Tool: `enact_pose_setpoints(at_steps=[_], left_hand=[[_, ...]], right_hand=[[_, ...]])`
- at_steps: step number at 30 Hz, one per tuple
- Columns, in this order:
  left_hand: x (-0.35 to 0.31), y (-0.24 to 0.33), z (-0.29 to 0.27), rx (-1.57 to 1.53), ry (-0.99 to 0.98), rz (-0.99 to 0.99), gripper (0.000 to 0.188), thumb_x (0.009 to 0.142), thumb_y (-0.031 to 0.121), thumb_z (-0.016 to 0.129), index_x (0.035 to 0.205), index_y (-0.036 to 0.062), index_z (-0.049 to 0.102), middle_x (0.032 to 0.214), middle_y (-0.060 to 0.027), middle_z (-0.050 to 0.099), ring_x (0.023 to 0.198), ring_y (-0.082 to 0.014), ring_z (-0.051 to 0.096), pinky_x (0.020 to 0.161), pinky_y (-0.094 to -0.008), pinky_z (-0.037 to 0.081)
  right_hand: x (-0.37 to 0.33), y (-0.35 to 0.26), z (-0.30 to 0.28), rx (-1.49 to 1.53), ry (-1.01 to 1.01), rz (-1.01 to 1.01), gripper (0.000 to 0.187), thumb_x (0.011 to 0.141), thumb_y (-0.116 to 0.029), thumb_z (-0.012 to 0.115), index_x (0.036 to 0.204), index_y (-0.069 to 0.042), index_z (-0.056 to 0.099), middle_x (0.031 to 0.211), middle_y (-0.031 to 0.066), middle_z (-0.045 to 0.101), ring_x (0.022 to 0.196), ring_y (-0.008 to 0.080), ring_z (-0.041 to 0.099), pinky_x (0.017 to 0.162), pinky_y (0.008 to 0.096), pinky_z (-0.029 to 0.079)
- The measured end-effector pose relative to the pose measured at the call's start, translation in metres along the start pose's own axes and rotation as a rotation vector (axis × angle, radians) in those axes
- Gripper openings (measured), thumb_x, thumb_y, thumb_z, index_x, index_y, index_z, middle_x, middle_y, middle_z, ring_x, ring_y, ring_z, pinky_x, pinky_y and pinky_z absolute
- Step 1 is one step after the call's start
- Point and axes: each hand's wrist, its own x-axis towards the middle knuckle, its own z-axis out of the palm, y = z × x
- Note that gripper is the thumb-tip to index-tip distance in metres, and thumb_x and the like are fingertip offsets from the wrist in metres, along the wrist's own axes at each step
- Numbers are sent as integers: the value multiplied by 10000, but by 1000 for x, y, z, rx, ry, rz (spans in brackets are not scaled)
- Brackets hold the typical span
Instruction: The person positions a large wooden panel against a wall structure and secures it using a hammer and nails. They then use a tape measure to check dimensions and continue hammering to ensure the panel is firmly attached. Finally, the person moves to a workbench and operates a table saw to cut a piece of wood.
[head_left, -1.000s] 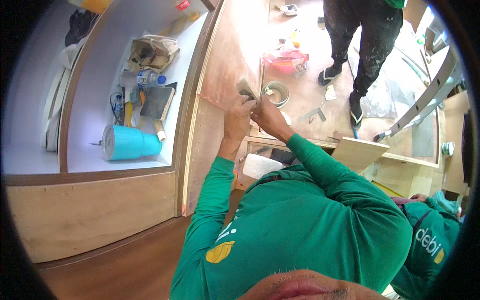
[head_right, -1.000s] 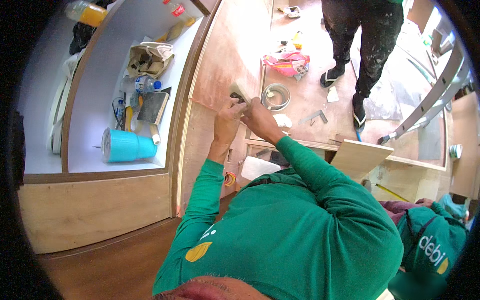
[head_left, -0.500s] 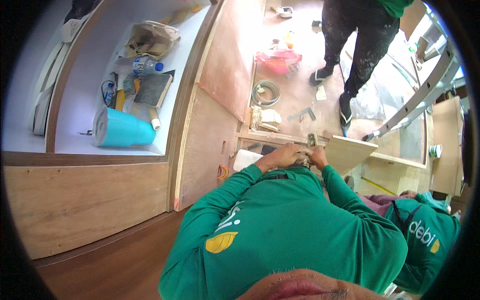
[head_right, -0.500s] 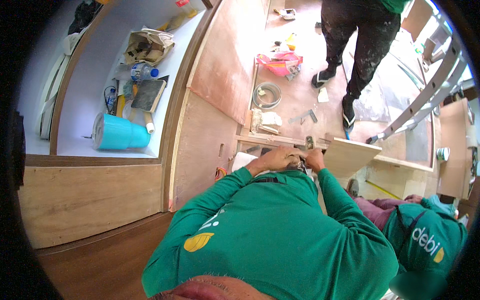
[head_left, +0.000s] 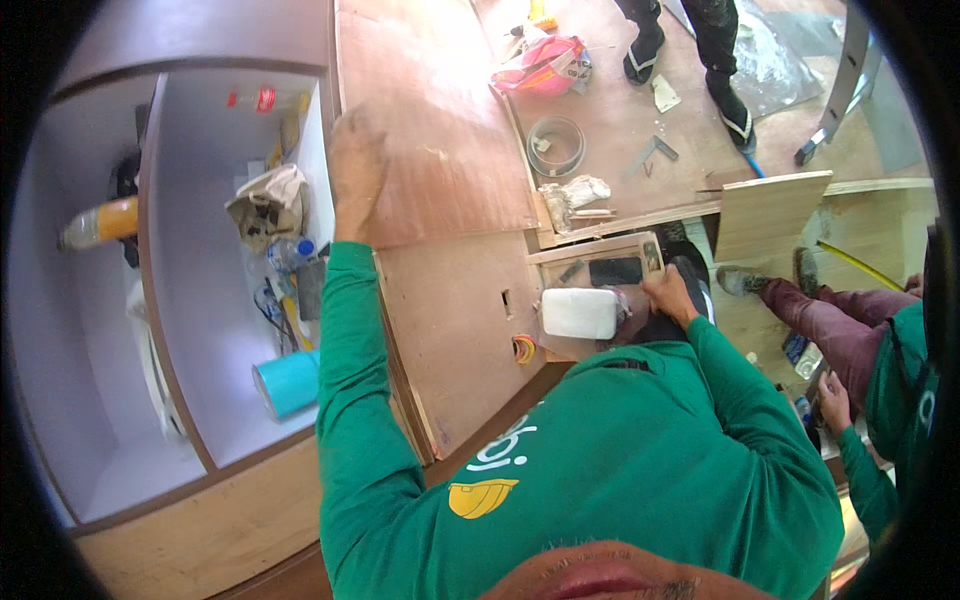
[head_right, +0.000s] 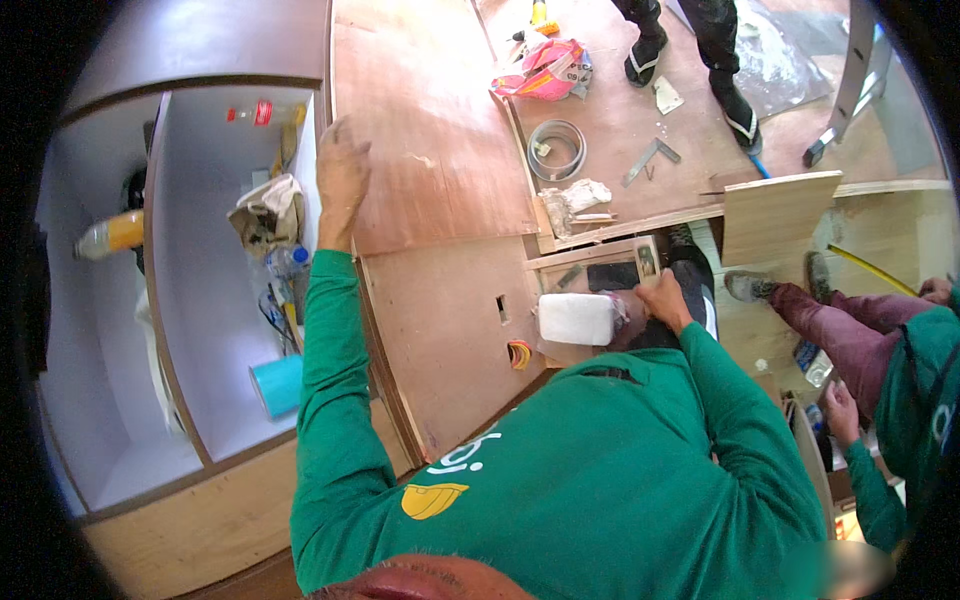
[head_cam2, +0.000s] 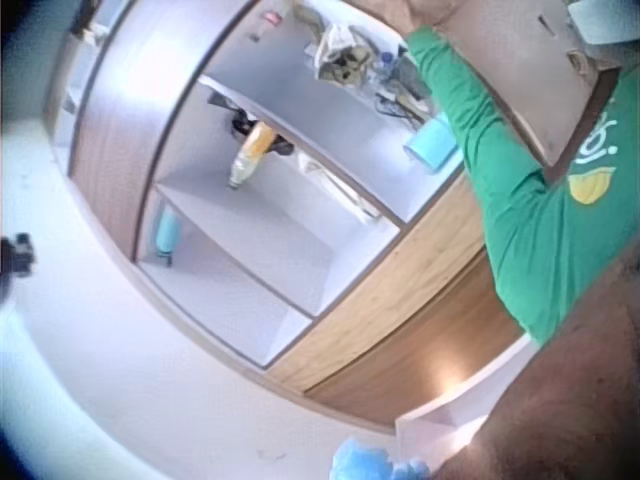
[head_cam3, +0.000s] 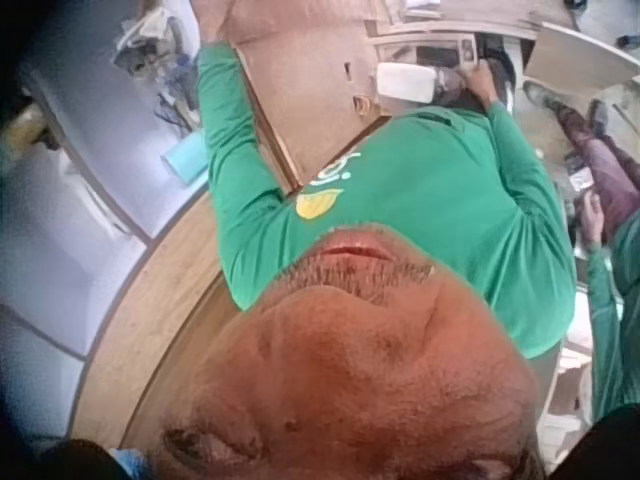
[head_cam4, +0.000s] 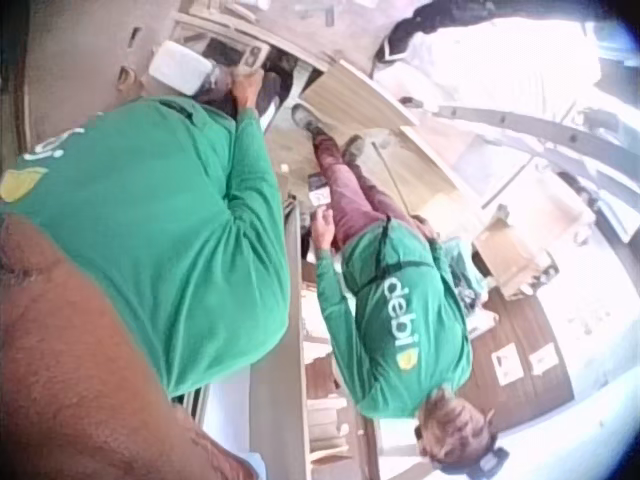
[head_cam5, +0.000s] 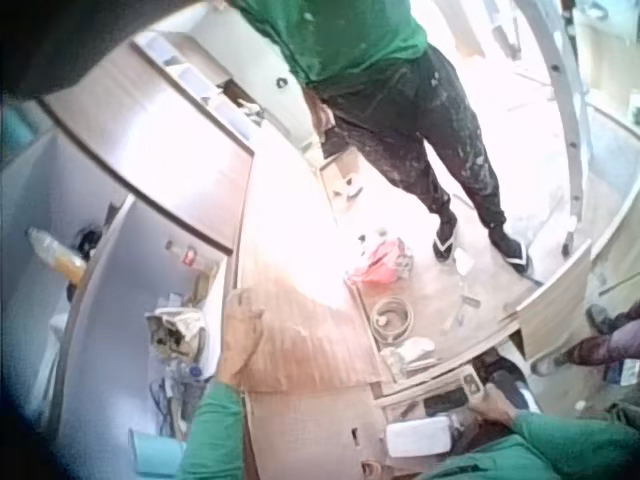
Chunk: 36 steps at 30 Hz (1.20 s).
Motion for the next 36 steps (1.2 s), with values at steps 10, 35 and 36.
enact_pose_setpoints(at_steps=[10,35,36], left_hand=[[85,-72,66,-238,-331,-592,703,845,317,825,1345,-117,588,1025,-240,771,957,-360,755,910,-393,569],[259,-118,169,184,-437,-310,817,974,528,598,1609,65,375,1615,-266,419,1553,-449,272,1241,-609,236],[267,-118,171,180,-448,-332,820,972,527,600,1609,63,373,1612,-272,419,1555,-446,270,1241,-604,240]], right_hand=[[14,-12,-11,276,-74,133,436,864,-164,803,1083,46,489,913,225,683,714,285,713,603,411,565],[48,-42,-73,537,-123,303,290,950,-118,728,1133,-33,519,892,52,611,646,117,597,548,285,505],[50,-49,-81,521,-126,321,289,950,-116,726,1133,-34,519,892,53,610,648,117,597,551,285,506]])
